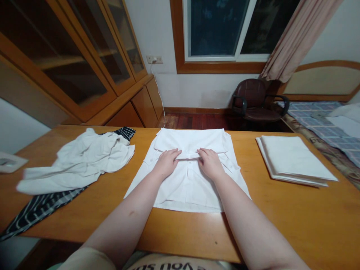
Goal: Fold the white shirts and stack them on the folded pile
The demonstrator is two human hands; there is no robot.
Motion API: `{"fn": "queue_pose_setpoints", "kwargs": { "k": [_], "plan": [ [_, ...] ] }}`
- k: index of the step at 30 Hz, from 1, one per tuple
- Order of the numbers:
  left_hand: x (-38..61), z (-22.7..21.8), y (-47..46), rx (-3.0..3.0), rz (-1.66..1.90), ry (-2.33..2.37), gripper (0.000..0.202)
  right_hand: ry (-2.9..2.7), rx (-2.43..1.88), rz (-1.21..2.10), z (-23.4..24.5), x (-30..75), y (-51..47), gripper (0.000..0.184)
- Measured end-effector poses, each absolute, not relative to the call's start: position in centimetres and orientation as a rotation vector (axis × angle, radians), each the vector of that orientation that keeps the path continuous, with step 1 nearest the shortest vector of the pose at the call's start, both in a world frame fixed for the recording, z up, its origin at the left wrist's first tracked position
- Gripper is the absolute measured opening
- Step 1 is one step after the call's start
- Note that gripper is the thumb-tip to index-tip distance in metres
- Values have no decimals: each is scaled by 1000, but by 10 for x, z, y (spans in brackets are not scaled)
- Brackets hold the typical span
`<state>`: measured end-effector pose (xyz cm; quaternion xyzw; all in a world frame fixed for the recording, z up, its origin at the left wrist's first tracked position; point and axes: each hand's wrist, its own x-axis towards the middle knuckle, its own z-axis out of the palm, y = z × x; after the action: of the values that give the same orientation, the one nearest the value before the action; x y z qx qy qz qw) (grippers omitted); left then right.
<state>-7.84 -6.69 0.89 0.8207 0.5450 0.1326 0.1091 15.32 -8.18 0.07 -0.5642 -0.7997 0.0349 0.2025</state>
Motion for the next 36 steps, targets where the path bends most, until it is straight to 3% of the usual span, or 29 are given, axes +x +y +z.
{"fn": "queue_pose_setpoints", "kwargs": {
  "k": [9, 19, 26, 36],
  "plan": [
    [-82, 13, -63, 2294, 636, 1782, 29, -1987, -1823, 62, 1, 166, -75, 22],
    [-84, 11, -59, 2314, 543, 1786, 20, -2002, -1816, 123, 2, 178, -78, 6],
    [-86, 13, -60, 2300, 393, 1805, 24, -2035, -1664, 254, 0, 187, -74, 10],
    [-86, 13, -61, 2425, 445, 1761, 25, -1920, -1564, 544, -8, 190, -72, 22]
  ]
}}
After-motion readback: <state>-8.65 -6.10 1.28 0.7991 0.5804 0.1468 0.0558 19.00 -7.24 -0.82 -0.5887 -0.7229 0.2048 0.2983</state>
